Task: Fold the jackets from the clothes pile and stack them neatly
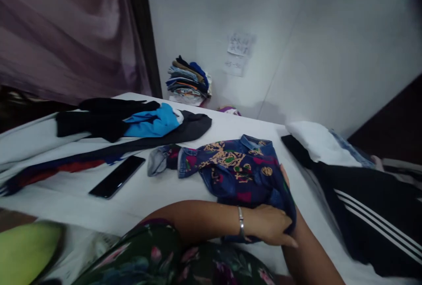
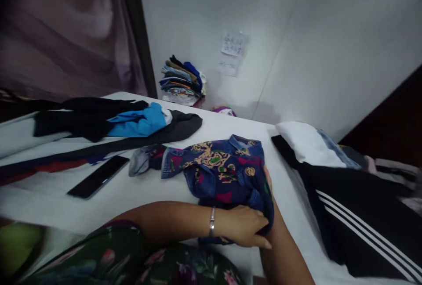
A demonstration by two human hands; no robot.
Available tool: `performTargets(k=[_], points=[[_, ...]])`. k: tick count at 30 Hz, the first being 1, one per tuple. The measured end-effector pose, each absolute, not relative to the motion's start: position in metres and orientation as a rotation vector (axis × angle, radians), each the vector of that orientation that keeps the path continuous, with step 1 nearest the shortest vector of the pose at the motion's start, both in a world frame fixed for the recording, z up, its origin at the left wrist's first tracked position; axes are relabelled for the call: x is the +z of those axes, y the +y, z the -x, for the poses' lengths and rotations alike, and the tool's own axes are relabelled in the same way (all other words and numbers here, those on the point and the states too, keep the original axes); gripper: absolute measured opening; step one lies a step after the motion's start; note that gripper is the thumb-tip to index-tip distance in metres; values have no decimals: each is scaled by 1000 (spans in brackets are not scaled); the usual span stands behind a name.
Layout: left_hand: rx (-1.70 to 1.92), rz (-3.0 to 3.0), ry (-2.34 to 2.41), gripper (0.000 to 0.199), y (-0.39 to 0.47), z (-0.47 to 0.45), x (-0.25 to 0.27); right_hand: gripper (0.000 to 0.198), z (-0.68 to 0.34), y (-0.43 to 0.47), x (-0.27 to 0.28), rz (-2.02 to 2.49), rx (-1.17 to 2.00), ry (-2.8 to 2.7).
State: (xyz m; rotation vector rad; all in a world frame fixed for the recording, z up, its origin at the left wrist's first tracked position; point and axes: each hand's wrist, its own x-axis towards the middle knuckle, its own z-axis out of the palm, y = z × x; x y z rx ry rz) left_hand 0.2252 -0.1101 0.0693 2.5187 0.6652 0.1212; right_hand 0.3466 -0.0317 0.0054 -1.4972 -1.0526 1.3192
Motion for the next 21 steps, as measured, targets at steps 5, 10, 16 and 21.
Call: performTargets(k=[5, 10, 16, 21], points=[[492, -2299, 822, 29, -79, -183, 60, 71, -370, -26, 3, 1302, 1503, -945], [542, -2242, 1616, 32, 1, -108, 72, 66, -364, -14, 5, 1078, 1541, -871], [293, -2110, 2007, 48, 69, -42, 47, 32, -378, -9, -14, 1011, 1622, -573], [176, -2053, 2061, 38, 90, -27, 25, 47, -388, -3, -19, 1128, 1404, -712]])
